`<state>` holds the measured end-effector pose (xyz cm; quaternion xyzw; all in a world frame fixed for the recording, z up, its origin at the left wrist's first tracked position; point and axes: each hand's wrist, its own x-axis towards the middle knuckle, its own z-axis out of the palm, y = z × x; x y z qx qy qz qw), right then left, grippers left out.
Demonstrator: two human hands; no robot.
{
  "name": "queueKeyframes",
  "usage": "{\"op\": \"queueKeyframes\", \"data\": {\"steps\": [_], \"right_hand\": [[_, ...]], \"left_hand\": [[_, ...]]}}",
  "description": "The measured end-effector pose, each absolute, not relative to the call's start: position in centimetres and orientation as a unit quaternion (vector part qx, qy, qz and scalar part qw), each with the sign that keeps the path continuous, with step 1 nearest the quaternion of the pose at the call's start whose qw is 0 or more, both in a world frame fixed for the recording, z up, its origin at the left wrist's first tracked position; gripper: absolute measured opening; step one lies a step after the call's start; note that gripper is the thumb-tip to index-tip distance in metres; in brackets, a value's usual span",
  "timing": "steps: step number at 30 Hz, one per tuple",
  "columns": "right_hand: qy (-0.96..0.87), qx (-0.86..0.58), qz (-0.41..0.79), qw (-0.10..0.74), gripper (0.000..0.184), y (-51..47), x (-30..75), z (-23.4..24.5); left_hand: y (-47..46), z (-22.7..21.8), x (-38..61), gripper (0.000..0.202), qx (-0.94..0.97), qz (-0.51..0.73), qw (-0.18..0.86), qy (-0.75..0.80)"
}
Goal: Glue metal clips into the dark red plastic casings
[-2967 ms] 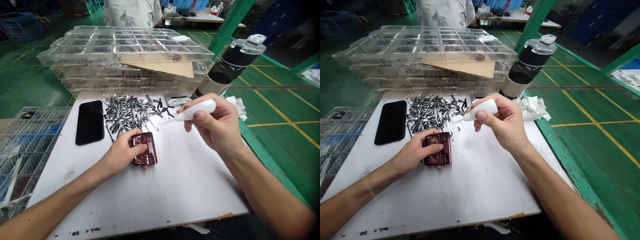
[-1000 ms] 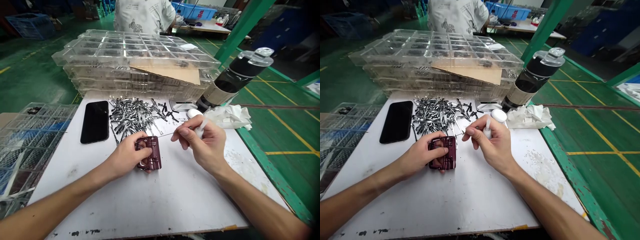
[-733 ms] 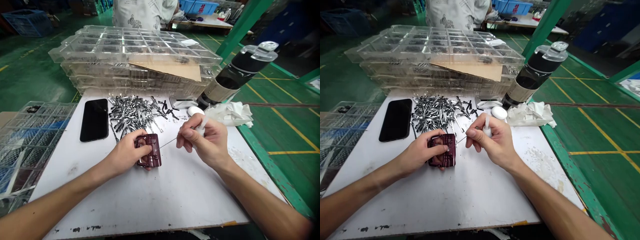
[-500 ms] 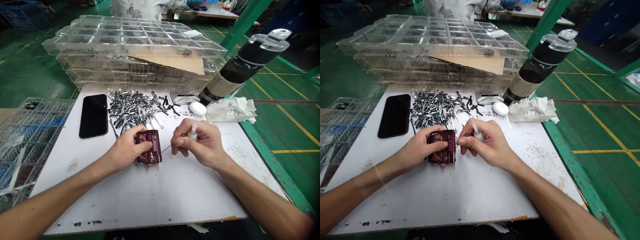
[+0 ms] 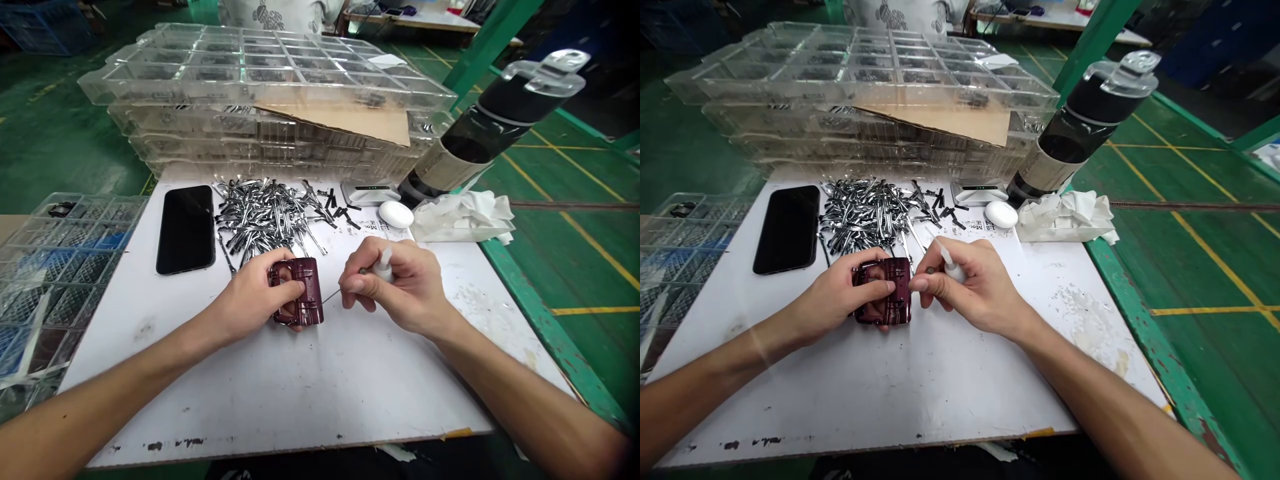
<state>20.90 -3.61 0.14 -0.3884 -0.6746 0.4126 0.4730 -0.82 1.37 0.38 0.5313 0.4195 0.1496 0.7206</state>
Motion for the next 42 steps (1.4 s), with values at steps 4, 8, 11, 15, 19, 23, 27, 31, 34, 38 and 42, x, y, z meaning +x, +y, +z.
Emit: {"op": "queueKeyframes", "data": {"steps": [4, 8, 11, 15, 19, 23, 27, 31, 34, 38, 42], "right_hand": [[-0.672, -0.396, 0.408, 0.475, 0.011, -3.6, 20.8, 0.3], [-0.66, -0.4, 0.407, 0.489, 0.011, -3.6, 20.9, 0.4], [-0.628, -0.4, 0.376, 0.551, 0.011, -3.3, 21.3, 0.4], [-0.589, -0.408, 0.271, 0.643, 0.02, -2.3, 23.0, 1.2], [-0.552, -0.449, 0.107, 0.695, 0.026, -1.8, 26.8, 2.9], [-0.508, -0.522, -0.02, 0.685, 0.033, -2.0, 31.4, 3.8], [-0.502, -0.59, -0.047, 0.63, 0.038, -2.2, 34.4, 3.5], [-0.514, -0.652, -0.066, 0.554, 0.037, -2.6, 34.7, 3.3], [-0.528, -0.661, -0.073, 0.529, 0.033, -2.8, 34.6, 3.6], [-0.558, -0.688, -0.051, 0.462, 0.026, -2.8, 34.8, 3.8], [-0.56, -0.68, -0.047, 0.471, 0.031, -2.8, 32.9, 3.9]], "left_hand": [[1.4, 0.4, -0.9, 0.019, 0.534, 0.146, 0.722, 0.416], [1.4, 0.5, -0.8, 0.016, 0.53, 0.15, 0.724, 0.415], [1.3, 0.6, -0.9, 0.015, 0.527, 0.152, 0.724, 0.418], [1.4, 0.7, -1.0, 0.016, 0.532, 0.143, 0.722, 0.419], [1.3, 0.7, -1.0, 0.018, 0.543, 0.137, 0.71, 0.428], [0.8, 0.4, -0.7, 0.031, 0.532, 0.141, 0.68, 0.484], [0.6, -0.2, -0.5, 0.046, 0.519, 0.155, 0.67, 0.508], [0.5, -0.4, -0.4, 0.052, 0.523, 0.168, 0.661, 0.512], [0.4, -0.3, -0.4, 0.051, 0.532, 0.168, 0.659, 0.504], [0.3, -0.3, -0.4, 0.049, 0.556, 0.186, 0.647, 0.487], [-0.1, -0.3, -0.7, 0.052, 0.566, 0.255, 0.619, 0.482]]}}
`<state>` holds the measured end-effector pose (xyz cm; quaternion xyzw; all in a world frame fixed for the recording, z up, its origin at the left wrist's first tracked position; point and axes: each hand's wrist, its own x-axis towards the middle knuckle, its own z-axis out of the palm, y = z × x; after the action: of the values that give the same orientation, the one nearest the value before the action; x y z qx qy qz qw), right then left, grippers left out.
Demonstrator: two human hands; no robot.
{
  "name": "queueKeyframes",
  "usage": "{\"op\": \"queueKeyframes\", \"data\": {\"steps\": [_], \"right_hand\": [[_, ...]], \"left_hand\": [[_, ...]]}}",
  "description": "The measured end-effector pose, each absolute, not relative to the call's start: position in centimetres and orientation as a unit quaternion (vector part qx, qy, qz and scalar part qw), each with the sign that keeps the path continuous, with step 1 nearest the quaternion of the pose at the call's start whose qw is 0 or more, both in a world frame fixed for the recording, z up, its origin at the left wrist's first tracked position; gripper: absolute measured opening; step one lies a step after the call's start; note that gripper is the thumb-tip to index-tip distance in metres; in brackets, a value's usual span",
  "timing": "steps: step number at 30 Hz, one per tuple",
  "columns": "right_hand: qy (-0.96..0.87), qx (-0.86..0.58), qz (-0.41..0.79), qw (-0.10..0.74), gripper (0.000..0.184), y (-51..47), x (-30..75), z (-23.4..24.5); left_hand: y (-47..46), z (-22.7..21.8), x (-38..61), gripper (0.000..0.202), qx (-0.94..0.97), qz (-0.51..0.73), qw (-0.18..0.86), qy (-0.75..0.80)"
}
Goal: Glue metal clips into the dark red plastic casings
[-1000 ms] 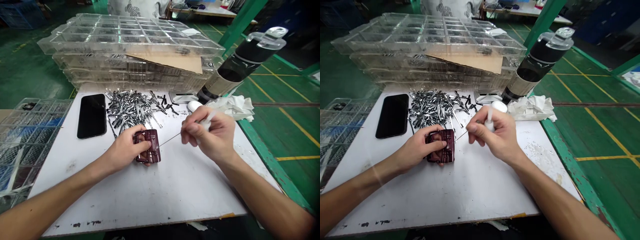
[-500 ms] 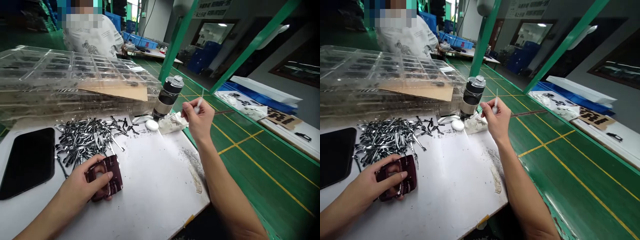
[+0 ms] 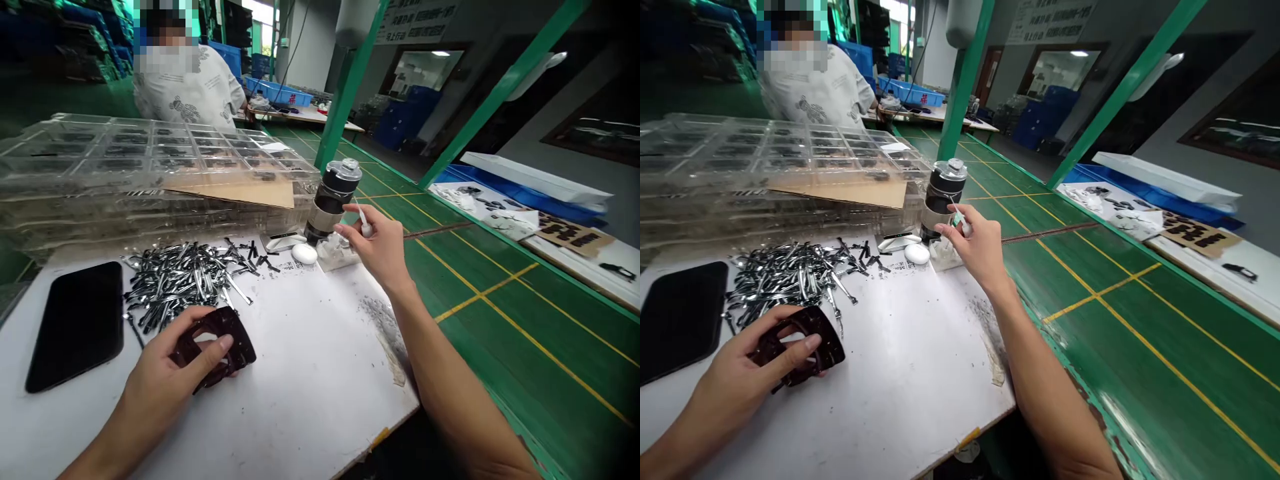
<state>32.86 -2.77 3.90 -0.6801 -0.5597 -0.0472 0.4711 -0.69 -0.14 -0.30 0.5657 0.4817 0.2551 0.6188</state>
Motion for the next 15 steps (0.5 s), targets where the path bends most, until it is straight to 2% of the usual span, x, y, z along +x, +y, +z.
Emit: {"op": "queueKeyframes", "data": {"steps": [3, 7, 10, 15], "right_hand": [[-0.608, -0.614, 0.082, 0.497, 0.024, -2.8, 28.7, 3.7], [-0.713, -0.479, 0.303, 0.413, 0.018, -3.0, 22.4, 2.6], [-0.727, -0.452, 0.336, 0.394, 0.02, -3.3, 19.9, 1.8], [-0.726, -0.453, 0.32, 0.406, 0.025, -4.8, 21.5, 2.7]], "left_hand": [[-0.6, -0.2, -0.8, 0.043, 0.584, 0.298, 0.603, 0.455], [-0.6, -0.5, -1.0, 0.034, 0.595, 0.334, 0.601, 0.416], [-0.6, -0.7, -1.2, 0.032, 0.607, 0.335, 0.598, 0.403], [-1.1, -0.8, -1.4, 0.042, 0.605, 0.317, 0.641, 0.352]]}}
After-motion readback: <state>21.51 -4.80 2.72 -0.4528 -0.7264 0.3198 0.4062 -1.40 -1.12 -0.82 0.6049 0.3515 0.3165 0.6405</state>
